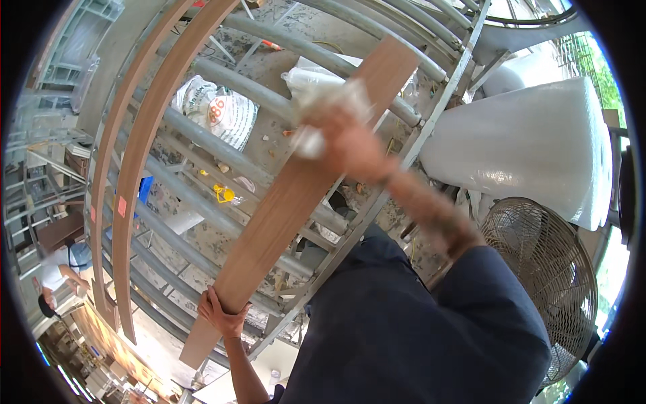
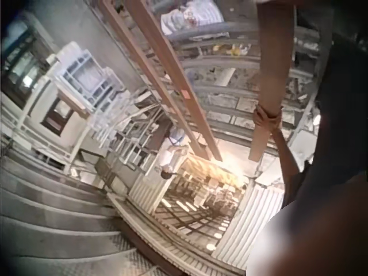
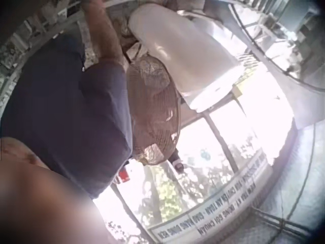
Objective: Cleaning and wiping down long wood panels with a cloth and liquid in a workshop.
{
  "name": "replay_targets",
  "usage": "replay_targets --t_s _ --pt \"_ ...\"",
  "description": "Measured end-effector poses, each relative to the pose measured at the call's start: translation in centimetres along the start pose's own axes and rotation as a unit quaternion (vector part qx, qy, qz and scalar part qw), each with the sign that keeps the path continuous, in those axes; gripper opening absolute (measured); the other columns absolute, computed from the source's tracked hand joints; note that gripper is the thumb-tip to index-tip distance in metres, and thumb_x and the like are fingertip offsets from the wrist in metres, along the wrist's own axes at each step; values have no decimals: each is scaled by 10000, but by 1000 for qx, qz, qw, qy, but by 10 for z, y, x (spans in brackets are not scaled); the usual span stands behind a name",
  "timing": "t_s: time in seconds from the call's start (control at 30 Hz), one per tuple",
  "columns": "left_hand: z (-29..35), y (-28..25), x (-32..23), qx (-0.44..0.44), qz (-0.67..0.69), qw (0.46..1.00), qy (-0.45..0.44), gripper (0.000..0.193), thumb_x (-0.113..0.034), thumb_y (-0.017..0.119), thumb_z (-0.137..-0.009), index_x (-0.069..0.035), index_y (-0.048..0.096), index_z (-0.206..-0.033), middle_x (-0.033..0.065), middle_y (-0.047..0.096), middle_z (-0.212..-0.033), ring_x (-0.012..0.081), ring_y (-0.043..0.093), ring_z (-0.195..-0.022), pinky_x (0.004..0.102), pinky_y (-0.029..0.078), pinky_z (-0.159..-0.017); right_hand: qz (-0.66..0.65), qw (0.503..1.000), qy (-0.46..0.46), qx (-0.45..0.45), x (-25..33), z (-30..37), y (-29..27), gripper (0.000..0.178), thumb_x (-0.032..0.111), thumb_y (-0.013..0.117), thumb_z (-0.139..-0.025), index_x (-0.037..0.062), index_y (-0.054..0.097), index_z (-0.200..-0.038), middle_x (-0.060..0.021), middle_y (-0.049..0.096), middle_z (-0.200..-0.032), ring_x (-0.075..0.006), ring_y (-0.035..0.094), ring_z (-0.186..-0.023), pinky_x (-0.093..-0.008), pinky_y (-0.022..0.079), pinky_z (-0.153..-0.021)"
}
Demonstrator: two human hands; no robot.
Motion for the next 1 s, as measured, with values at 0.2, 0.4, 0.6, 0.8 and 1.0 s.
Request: replay_targets --t_s 0.2,0.4,0.6,0.8,1.0 --pt "1 4 5 -1 4 1000 7 1225 -352 931 -427 -121 421 -1516 173 480 -1387 402 448 -1238 580 314 -1068 -97 995 -1 -5 -14 -3 -3 589 207 688 -774 140 592 -1352 -72 543 -1435 -279 465 -1361 -480 316 -1194" --pt "1 2 4 2 2 1000 9 1224 -322 927 -427 -126 415 -1521 175 486 -1371 403 458 -1228 575 324 -1063 147 974 125 -119 -130 -1 -30 501 252 652 -899 89 583 -1367 -175 610 -1346 -356 526 -1312 -469 359 -1140" --pt "-5 2 -3 4 5 1000 10 1220 -302 936 -431 -127 415 -1521 173 496 -1362 402 471 -1210 575 341 -1043 -202 968 -114 93 134 81 11 669 257 662 -791 130 540 -1437 -82 451 -1540 -283 383 -1454 -466 282 -1225" --pt "-8 1 -2 -6 14 1000 27 1193 -309 942 -446 -122 430 -1508 185 483 -1389 411 460 -1227 581 346 -1050 -145 971 175 -69 -85 84 -29 621 77 683 -776 136 580 -1385 -96 602 -1369 -341 481 -1356 -503 366 -1120" --pt "2 3 9 -1 99 995 1 1098 -324 955 -475 -89 494 -1443 187 465 -1397 422 443 -1256 566 351 -1058 -130 988 81 5 67 79 -13 650 -61 660 -686 70 634 -1322 -94 570 -1438 -362 425 -1424 -475 358 -1177"
Point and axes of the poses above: each hand's wrist, its own z-axis away from the middle knuckle, its own y-axis out of the palm, x = y × z, the point moved 3 cm from there along -z, towards the middle knuckle
